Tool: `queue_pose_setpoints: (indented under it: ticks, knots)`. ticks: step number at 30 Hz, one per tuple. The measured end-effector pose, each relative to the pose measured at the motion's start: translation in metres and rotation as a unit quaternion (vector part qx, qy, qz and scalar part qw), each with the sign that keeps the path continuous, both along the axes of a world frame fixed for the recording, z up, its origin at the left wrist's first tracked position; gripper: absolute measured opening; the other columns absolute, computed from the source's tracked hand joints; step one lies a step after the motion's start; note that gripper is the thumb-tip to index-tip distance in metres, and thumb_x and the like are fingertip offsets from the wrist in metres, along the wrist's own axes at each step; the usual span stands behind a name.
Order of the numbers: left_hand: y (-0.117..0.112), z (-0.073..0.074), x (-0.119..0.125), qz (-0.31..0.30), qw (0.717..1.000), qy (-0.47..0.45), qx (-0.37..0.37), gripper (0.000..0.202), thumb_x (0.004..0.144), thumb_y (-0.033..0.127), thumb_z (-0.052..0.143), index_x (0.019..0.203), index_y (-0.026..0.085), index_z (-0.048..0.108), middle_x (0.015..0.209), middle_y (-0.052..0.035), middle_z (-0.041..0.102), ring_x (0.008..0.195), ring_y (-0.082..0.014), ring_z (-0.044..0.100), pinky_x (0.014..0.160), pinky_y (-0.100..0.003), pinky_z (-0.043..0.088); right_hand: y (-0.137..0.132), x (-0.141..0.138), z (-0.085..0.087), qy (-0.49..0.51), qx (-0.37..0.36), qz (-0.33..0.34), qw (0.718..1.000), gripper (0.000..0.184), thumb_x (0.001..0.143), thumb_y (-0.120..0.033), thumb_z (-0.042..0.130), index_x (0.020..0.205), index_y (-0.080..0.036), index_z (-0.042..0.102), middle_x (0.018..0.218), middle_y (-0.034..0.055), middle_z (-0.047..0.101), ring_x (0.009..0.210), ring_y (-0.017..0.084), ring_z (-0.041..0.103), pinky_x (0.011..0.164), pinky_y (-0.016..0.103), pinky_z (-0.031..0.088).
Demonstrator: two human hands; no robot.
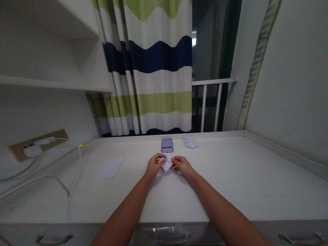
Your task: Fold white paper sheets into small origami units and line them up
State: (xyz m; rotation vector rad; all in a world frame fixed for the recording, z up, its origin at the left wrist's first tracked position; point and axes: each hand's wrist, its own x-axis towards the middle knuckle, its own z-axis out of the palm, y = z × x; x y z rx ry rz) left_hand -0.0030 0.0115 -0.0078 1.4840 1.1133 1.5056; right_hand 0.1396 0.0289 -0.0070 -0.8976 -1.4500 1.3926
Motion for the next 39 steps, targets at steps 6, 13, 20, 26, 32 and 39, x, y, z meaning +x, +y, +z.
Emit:
queue_pose_setpoints:
  ticks: [6, 13, 20, 26, 32, 39]
  knots:
    - [-0.002, 0.001, 0.001, 0.000, 0.999, -0.020, -0.028, 0.038, 0.058, 0.029, 0.063, 0.090, 0.019, 0.048, 0.076, -0.0013, 0.058, 0.059, -0.0118, 0.055, 0.051, -0.022, 0.042, -0.002, 0.000, 0.000, -0.019, 0.003, 0.023, 1.000, 0.013, 0.064, -0.026, 0.053, 0.058, -0.014, 0.052, 0.044, -0.0028, 0.054, 0.040, 0.008, 0.049, 0.043, 0.019, 0.035]
    - [-0.001, 0.000, 0.000, 0.007, 1.000, -0.005, -0.015, 0.030, 0.055, 0.027, 0.065, 0.080, 0.017, 0.052, 0.072, -0.0007, 0.057, 0.063, -0.0124, 0.055, 0.056, -0.023, 0.042, 0.001, -0.001, -0.006, -0.046, 0.062, 0.022, 0.997, 0.019, 0.064, -0.034, 0.055, 0.061, -0.015, 0.050, 0.049, -0.0035, 0.051, 0.041, 0.007, 0.045, 0.042, 0.020, 0.035]
    - [-0.001, 0.001, 0.003, 0.031, 0.999, 0.030, 0.014, 0.023, 0.054, 0.013, 0.060, 0.075, 0.018, 0.051, 0.069, 0.0019, 0.051, 0.070, -0.0116, 0.051, 0.063, -0.022, 0.040, 0.001, -0.001, -0.011, -0.087, 0.229, -0.030, 0.969, 0.028, 0.059, -0.036, 0.064, 0.073, -0.017, 0.048, 0.062, -0.0039, 0.048, 0.054, 0.008, 0.044, 0.050, 0.020, 0.036]
    - [-0.001, 0.001, 0.002, 0.038, 0.998, 0.050, 0.023, 0.022, 0.054, 0.011, 0.059, 0.074, 0.017, 0.052, 0.074, 0.0002, 0.050, 0.077, -0.0128, 0.048, 0.064, -0.021, 0.038, 0.003, 0.001, -0.012, -0.110, 0.265, -0.028, 0.958, 0.016, 0.068, -0.030, 0.055, 0.071, -0.017, 0.048, 0.064, -0.0023, 0.050, 0.057, 0.009, 0.045, 0.054, 0.021, 0.037]
    - [0.000, -0.002, 0.001, 0.026, 0.999, 0.043, 0.010, 0.020, 0.056, 0.018, 0.061, 0.075, 0.017, 0.052, 0.071, 0.0008, 0.048, 0.071, -0.0123, 0.049, 0.060, -0.021, 0.038, 0.006, 0.000, -0.014, -0.124, 0.283, -0.033, 0.951, 0.010, 0.070, -0.026, 0.050, 0.069, -0.016, 0.049, 0.063, -0.0020, 0.050, 0.057, 0.009, 0.045, 0.054, 0.020, 0.037]
    - [0.002, -0.004, 0.001, 0.028, 0.998, 0.053, 0.035, 0.017, 0.056, 0.017, 0.061, 0.071, 0.017, 0.051, 0.074, 0.0005, 0.052, 0.074, -0.0120, 0.049, 0.064, -0.021, 0.038, 0.002, 0.001, -0.009, -0.145, 0.287, -0.040, 0.946, 0.008, 0.070, -0.024, 0.050, 0.069, -0.017, 0.051, 0.064, -0.0014, 0.053, 0.057, 0.009, 0.048, 0.053, 0.020, 0.037]
